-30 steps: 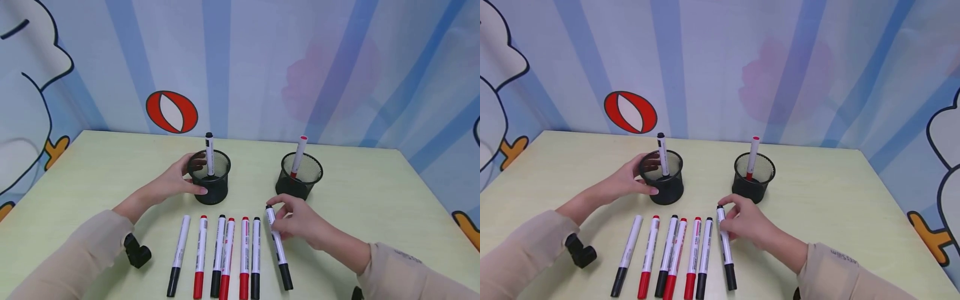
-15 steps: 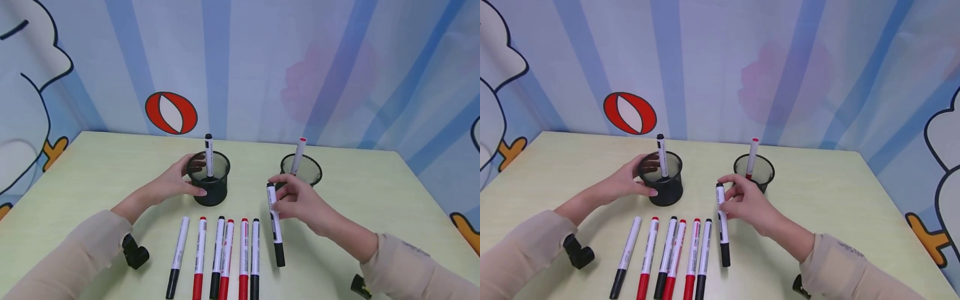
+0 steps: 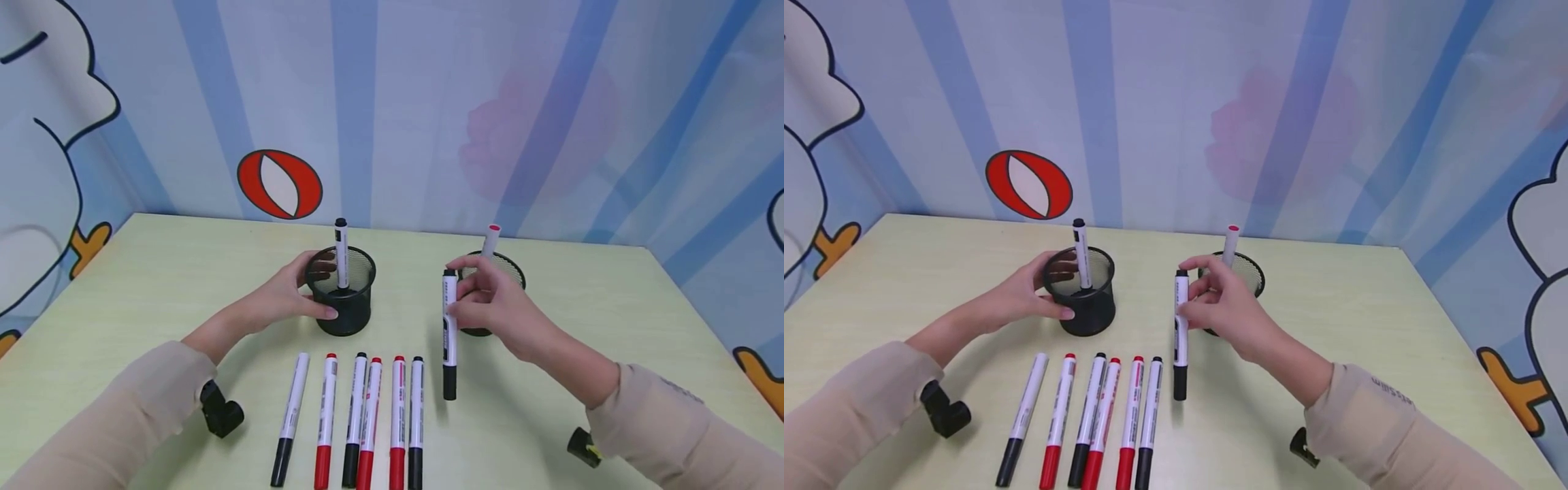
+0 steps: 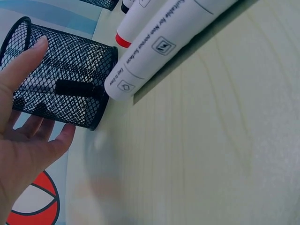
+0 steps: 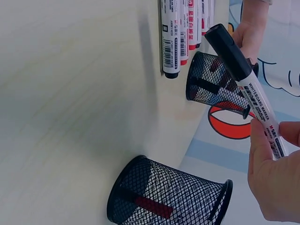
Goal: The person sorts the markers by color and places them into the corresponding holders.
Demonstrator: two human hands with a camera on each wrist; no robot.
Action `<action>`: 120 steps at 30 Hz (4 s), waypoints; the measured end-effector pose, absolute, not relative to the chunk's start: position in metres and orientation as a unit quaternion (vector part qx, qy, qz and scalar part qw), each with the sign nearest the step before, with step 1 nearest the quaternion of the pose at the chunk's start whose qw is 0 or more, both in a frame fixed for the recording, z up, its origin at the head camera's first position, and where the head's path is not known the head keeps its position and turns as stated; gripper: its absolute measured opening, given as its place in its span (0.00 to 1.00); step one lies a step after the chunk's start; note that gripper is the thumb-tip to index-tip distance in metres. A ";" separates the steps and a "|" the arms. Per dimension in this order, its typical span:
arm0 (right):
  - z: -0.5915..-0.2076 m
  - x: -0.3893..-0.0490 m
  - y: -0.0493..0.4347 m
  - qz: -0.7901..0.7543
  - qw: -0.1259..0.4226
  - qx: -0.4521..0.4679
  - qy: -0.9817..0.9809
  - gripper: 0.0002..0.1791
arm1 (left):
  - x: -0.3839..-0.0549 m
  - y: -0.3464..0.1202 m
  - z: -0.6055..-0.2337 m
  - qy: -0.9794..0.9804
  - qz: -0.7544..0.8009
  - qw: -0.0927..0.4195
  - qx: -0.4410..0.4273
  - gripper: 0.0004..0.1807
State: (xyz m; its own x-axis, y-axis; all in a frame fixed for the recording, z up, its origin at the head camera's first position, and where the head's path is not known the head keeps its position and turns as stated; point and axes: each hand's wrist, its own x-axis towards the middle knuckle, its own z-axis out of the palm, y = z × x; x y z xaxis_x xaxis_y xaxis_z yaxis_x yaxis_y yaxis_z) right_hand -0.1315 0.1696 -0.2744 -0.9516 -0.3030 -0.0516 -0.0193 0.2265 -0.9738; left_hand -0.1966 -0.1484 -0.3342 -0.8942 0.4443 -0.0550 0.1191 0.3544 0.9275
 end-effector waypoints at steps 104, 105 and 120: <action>-0.246 -0.206 0.078 -0.637 -0.111 -0.278 0.710 0.25 | -0.196 -0.148 -0.334 0.816 0.527 0.154 0.178 0.48; -0.248 -0.206 0.077 -0.636 -0.110 -0.278 0.712 0.24 | -0.196 -0.148 -0.334 0.816 0.528 0.154 0.177 0.48; -0.272 -0.209 0.071 -0.571 -0.105 -0.299 0.757 0.23 | -0.197 -0.147 -0.331 0.815 0.529 0.154 0.181 0.47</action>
State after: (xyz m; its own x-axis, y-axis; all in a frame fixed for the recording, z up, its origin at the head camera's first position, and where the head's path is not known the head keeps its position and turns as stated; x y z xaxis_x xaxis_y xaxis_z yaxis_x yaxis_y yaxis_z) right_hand -0.2086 0.0709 -0.2723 -0.7995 -0.3319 0.5007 -0.5727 0.1698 -0.8019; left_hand -0.1973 -0.1470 -0.3314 -0.8871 0.4577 -0.0598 0.1315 0.3748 0.9177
